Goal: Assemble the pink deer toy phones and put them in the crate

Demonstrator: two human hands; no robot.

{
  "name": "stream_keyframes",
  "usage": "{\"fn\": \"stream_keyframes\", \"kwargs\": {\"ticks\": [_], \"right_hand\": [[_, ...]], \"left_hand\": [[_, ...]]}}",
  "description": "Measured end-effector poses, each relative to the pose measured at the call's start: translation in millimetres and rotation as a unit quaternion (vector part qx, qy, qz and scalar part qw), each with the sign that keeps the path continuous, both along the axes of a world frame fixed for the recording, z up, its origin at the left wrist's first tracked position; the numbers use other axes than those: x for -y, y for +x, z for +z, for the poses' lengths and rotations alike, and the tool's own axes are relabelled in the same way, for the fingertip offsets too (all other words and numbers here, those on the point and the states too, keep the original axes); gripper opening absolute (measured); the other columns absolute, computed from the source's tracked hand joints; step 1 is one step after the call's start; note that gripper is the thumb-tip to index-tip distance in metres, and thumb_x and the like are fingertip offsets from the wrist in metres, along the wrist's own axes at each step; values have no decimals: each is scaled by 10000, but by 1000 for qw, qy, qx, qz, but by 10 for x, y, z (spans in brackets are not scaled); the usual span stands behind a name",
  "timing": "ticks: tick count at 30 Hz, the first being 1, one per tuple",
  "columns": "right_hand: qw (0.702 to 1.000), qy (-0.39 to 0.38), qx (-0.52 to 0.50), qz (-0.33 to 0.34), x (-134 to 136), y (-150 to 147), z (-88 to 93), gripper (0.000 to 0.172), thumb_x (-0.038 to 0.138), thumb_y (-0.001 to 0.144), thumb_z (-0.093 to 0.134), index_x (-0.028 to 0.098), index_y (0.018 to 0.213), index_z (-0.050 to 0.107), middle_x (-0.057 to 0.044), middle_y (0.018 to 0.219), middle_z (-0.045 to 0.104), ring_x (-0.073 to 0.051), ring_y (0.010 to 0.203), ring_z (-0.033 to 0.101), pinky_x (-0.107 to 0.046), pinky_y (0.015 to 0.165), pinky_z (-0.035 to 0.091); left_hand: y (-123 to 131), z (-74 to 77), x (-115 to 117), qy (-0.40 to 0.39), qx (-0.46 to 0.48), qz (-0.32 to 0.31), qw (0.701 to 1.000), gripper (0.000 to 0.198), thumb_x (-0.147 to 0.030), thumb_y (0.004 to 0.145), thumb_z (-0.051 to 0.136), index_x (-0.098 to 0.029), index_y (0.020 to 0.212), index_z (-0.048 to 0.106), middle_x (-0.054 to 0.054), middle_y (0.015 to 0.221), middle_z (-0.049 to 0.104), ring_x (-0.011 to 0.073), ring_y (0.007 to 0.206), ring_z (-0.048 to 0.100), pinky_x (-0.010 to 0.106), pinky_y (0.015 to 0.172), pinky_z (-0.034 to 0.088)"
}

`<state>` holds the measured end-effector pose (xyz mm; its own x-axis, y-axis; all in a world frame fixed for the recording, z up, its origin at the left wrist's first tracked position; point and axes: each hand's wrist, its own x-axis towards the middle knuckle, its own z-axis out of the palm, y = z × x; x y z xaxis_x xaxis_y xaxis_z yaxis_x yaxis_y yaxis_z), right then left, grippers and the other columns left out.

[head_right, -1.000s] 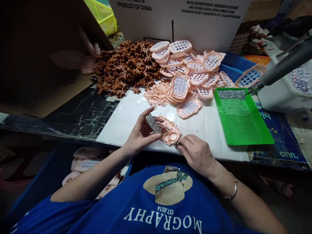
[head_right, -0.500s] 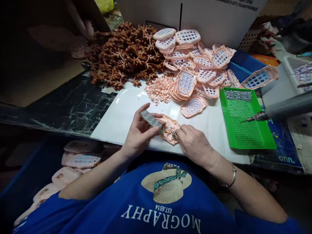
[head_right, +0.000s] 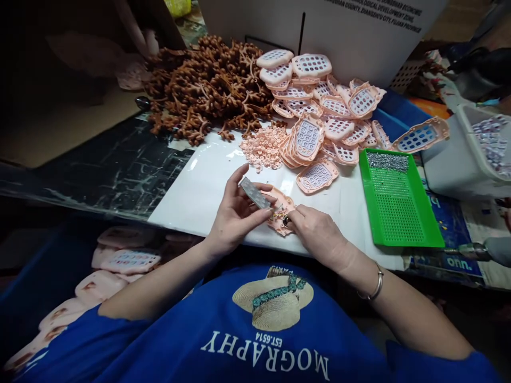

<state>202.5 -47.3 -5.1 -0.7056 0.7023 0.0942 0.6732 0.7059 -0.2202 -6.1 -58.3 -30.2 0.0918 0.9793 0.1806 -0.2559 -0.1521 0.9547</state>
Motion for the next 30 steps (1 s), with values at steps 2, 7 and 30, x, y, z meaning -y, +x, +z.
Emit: {"fn": "stream_keyframes", "kwargs": {"ticks": [2,7,30], "right_hand": [[1000,8,-29,1,21,7,34,186,189,975,522,107,1030,680,-58,785,637,-171,686,628,-290,653,504],[978,48,-201,-33,56,-10,224,145,177,968,558,134,1052,668,-59,836,690,-148,737,651,-270,692,519],[826,-280,-475,-116,-236,51,139,158,309,806,765,216,874,656,7,860,649,-128,808,606,-283,759,520]], "left_hand": [[17,22,-4,23,-35,-2,999,971,-292,815,788,-375,1554,165,54,1218,585,153,982,685,319,898,590],[41,63,-23,123,-138,22,982,1105,-325,833,774,-375,1586,-33,115,1335,533,173,1024,667,336,897,588],[47,20,-236,247,-252,-80,932,1162,-400,796,790,-370,1589,-59,173,1576,289,321,1316,473,490,1020,501]]}}
